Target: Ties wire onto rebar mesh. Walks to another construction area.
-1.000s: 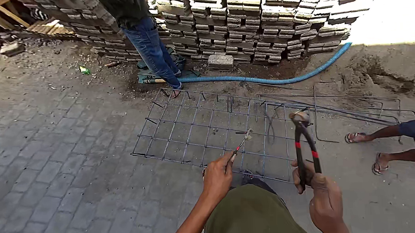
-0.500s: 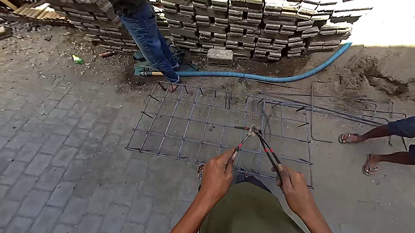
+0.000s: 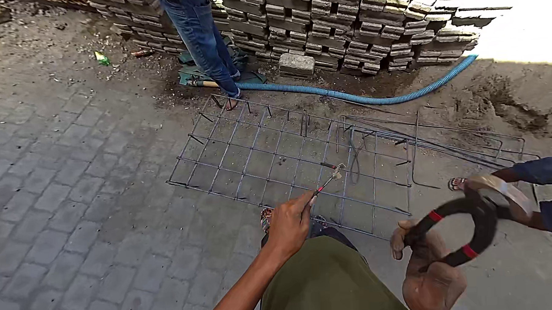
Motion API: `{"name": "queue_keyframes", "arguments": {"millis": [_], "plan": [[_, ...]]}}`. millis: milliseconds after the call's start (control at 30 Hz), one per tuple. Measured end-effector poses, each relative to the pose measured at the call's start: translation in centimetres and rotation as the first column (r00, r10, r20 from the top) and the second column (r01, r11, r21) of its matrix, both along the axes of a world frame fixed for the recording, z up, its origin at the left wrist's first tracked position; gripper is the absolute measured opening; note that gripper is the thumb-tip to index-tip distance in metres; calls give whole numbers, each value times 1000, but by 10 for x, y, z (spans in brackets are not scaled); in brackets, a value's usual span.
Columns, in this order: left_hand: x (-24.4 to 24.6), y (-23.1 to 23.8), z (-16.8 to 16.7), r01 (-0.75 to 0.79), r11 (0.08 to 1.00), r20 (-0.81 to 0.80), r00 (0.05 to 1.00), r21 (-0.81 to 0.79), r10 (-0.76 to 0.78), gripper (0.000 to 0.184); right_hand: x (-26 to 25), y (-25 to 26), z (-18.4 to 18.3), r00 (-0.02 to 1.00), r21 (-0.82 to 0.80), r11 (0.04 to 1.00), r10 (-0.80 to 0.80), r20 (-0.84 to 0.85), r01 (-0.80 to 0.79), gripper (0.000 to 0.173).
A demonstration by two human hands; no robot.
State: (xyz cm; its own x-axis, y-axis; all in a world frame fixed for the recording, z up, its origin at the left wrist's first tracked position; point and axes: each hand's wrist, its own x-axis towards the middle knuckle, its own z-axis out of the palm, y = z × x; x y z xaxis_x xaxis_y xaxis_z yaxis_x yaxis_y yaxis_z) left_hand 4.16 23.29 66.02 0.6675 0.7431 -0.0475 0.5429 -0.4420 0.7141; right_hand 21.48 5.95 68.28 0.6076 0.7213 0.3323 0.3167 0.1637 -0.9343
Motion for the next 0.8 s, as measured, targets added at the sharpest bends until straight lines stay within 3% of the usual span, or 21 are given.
{"name": "queue_keyframes", "arguments": {"millis": [33, 67, 133, 167, 267, 333, 367, 433, 467, 533, 600, 633, 667, 700, 733, 767, 800], "plan": [[2, 2, 3, -9, 1000, 16, 1000, 22, 9, 34, -2, 1, -15, 1000, -32, 999, -20, 0, 20, 60], [4, 4, 6, -17, 999, 30, 999, 48, 15, 34, -2, 0, -29, 999, -198, 980, -29, 29, 34, 57], [2, 5, 7, -21, 999, 0, 1000, 33, 21, 33, 4, 0, -30, 1000, -546, 838, -24, 6, 23, 58], [0, 5, 5, -29, 999, -5, 1000, 28, 29, 33, 8, -2, -20, 1000, -549, 836, -8, 6, 10, 61], [-2, 10, 1, -46, 998, -6, 999, 36, 46, 33, 12, -2, 12, 999, -97, 995, 24, -23, -27, 64], [-1, 5, 1, -42, 998, 12, 999, 53, 42, 34, 4, 0, -3, 1000, -33, 999, 1, -8, -1, 59], [2, 5, 4, -34, 997, 22, 999, 75, 32, 34, 3, 2, -17, 999, -188, 982, -8, 44, 16, 56], [3, -1, 7, -1, 999, -19, 1000, 50, 2, 33, 2, 6, -19, 999, -582, 813, 25, 23, -7, 55], [2, -3, 4, 11, 1000, -35, 999, 27, -10, 32, 2, 4, -11, 999, -613, 790, 37, 38, -6, 58], [4, 2, 0, -7, 1000, -37, 999, 16, 8, 32, 7, 5, 11, 995, -323, 947, 24, 92, 7, 63], [1, -4, 0, -8, 1000, -44, 999, -12, 8, 33, 2, -3, 15, 998, -52, 998, -26, 59, 29, 63], [1, -4, 2, -22, 1000, -30, 999, -2, 22, 34, -1, -5, 3, 998, -33, 999, -42, 51, 44, 63], [2, 0, 3, -37, 999, -9, 999, 30, 37, 34, -2, -6, -16, 996, -144, 988, -43, 78, 54, 60], [3, 3, 5, -53, 997, 3, 999, 55, 53, 34, -2, -7, -29, 995, -376, 926, -6, 95, 42, 58], [1, 5, 7, -68, 996, -3, 998, 55, 68, 34, -1, -6, -30, 999, -614, 789, 38, 34, -9, 56], [-2, 6, 7, -73, 995, -11, 997, 60, 74, 34, -1, -7, -24, 998, -722, 690, 58, -10, -48, 57], [-3, 10, 6, -88, 993, -7, 996, 76, 88, 34, 2, -7, -15, 998, -684, 729, 57, 9, -36, 57]]}}
